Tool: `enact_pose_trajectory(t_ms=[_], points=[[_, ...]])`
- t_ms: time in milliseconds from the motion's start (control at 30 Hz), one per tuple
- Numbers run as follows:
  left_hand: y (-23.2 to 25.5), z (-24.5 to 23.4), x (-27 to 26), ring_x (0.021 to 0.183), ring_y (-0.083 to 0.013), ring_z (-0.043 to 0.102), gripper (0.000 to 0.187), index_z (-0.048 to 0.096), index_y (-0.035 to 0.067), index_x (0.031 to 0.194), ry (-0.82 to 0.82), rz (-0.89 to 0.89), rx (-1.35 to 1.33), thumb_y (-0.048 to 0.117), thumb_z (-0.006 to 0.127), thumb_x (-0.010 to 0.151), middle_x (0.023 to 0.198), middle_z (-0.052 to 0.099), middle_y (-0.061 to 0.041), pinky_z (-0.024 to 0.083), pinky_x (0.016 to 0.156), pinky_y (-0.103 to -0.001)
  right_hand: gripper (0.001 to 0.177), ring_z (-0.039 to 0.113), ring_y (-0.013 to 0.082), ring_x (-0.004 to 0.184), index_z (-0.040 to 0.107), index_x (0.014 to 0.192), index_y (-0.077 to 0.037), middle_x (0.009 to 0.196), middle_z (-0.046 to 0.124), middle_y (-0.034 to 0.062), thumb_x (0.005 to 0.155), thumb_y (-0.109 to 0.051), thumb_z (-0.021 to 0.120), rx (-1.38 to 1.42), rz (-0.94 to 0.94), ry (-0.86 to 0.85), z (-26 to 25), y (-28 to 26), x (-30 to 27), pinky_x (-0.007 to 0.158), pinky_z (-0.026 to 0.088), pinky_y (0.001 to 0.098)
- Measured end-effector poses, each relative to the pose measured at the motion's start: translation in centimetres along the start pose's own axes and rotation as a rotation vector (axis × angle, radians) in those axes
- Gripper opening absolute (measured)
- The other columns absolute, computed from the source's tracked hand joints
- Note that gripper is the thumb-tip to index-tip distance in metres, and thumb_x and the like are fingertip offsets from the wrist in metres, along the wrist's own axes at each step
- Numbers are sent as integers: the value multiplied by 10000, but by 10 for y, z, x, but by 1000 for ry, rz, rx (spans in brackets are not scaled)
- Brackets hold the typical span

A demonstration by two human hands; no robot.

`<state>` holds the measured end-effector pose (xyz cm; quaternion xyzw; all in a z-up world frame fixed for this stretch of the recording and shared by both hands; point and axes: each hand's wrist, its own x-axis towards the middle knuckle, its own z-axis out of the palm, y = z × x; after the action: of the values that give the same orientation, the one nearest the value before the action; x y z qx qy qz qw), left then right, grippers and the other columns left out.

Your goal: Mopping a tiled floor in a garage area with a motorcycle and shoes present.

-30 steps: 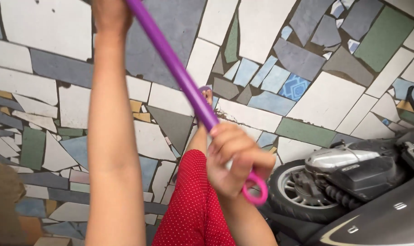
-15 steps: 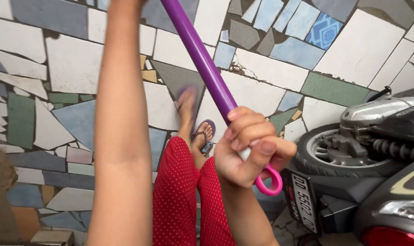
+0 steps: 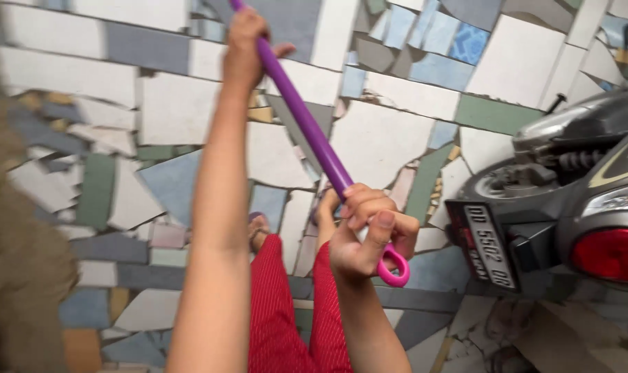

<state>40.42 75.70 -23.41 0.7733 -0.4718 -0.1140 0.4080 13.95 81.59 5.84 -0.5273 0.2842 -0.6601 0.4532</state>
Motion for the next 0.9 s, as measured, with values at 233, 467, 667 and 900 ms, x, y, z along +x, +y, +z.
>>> enact_pose_trajectory(t_ms=[233,467,667,900], points=[[101,-126,-99,1125,-237,618,546,545,173,812,-149,-108,61,590,886,723,976,589,3,519,1000,-398,244,516,182,452,498,811,-87,493,456,32,1049,-31,490,-56,-22,1,14,-121,-76,636,574,392],[156,-176,-215,1162,-359,608,556,603,93,836,-193,-115,-63,538,903,695,1023,644,-139,462,1066,-472,193,612,223,570,588,791,-23,597,573,87,963,63,578,-31,65,-279,-12,-255,-123,696,575,402],[182,-188,-299,1030,-258,646,574,544,165,764,-248,-131,-21,637,867,720,891,628,-22,508,1027,-412,158,685,252,650,683,750,-5,662,687,139,898,44,699,-51,77,-558,-37,-349,-135,787,625,446],[260,-181,-408,796,-302,670,579,493,146,675,-114,-18,-106,561,865,835,715,622,-58,410,1079,-534,196,682,291,609,710,719,-20,671,702,149,867,-117,794,23,-16,-768,-70,-454,-150,682,631,479]])
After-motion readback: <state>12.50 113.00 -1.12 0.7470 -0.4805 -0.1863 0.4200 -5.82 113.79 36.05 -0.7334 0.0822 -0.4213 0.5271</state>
